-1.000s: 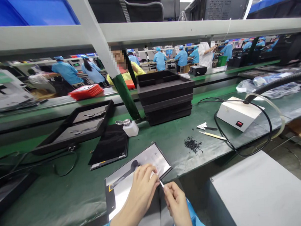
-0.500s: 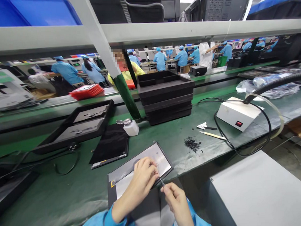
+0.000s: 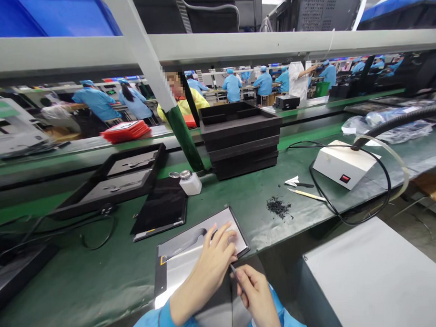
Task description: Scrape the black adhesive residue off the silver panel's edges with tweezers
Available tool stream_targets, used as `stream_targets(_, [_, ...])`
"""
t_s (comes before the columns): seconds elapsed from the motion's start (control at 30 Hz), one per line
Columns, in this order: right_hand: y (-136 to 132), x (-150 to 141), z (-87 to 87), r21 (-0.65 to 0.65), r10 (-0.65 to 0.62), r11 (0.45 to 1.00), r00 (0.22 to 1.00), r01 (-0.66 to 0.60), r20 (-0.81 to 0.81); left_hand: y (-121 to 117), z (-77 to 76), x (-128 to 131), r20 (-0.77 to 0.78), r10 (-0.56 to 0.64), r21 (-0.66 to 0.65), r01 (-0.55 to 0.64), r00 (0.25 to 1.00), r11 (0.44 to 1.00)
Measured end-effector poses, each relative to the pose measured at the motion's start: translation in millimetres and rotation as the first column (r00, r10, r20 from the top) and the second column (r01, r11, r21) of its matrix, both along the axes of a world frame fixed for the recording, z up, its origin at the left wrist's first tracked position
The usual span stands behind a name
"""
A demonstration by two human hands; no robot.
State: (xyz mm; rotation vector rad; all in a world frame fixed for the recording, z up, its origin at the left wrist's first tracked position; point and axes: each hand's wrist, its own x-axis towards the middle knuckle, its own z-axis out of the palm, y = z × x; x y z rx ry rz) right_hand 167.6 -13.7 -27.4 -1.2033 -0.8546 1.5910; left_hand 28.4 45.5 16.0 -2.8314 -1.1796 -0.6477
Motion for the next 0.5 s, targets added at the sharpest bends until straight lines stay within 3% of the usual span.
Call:
stream_targets(0.13, [0,-2,0.6,-0.034,-0.011,0.999,0.999,0.009,-0.031,12,13.9,-6,0.055,0.017,-0.057,-0.014,0.998,0.998])
stream_targets(0.23, [-1,-2,3.2,-0.027,0.009,1.0,0.999,-0.01,-0.044,6,13.6,-18,0.104,0.089,-0.05,-0.084,0.991,0.995])
stream_targets(0.37, [0,2,1.2,0.004,0.05,0.999,0.998,-0.051,0.026,-22,-10.7,-39,0.181,0.111,0.051,-0.122,0.977,0.991])
stream_targets(0.5, [1,4,-8.8,0.069,0.042,0.996,0.995,-0.048,0.089,-44,-36.4,-45,0.123,0.118,0.156,-0.137,0.985,0.978])
